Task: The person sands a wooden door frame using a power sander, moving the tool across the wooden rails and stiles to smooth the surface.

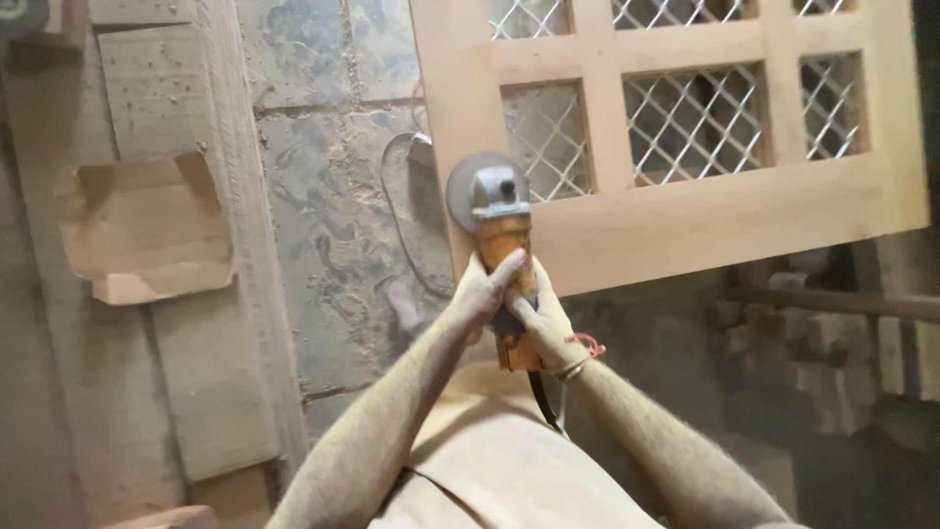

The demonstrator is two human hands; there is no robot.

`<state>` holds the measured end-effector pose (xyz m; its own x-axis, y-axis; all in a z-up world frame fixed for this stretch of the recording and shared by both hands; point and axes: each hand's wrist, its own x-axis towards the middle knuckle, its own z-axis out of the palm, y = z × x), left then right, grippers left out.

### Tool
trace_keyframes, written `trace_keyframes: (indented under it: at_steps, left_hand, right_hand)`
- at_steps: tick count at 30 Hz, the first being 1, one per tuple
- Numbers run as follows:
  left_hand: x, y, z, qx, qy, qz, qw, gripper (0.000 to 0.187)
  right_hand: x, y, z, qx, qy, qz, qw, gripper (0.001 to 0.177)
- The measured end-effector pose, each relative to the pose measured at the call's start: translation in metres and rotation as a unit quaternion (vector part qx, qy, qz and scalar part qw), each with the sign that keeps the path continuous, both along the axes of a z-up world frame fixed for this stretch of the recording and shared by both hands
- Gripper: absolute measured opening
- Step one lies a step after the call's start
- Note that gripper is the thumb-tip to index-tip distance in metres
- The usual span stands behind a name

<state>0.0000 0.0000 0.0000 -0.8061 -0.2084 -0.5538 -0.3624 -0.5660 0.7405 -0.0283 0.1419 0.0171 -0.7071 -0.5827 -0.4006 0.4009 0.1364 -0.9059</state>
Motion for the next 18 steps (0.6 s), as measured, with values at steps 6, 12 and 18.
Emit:
trace_keyframes:
  at_steps: [6, 12, 18]
  left_hand:
    - [-0.071, -0.096, 0.016, -0.005, 0.000, -0.118, 0.993, 0.056]
    - [-0.125, -0.160, 0.005, 0.003, 0.072, -0.172, 0.982, 0.056]
    - [-0.180, -0.162, 0.009, 0.051, -0.040, -0.277, 0.959, 0.059]
  right_hand:
    - [-0.038, -0.092, -0.012, 0.054, 0.018, -0.105, 0.993, 0.071]
    - [-0.090, -0.153, 0.003, 0.142, 0.036, -0.109, 0.983, 0.086]
    - [-0.108, -0.154, -0.009, 0.151, 0.049, -0.217, 0.963, 0.090]
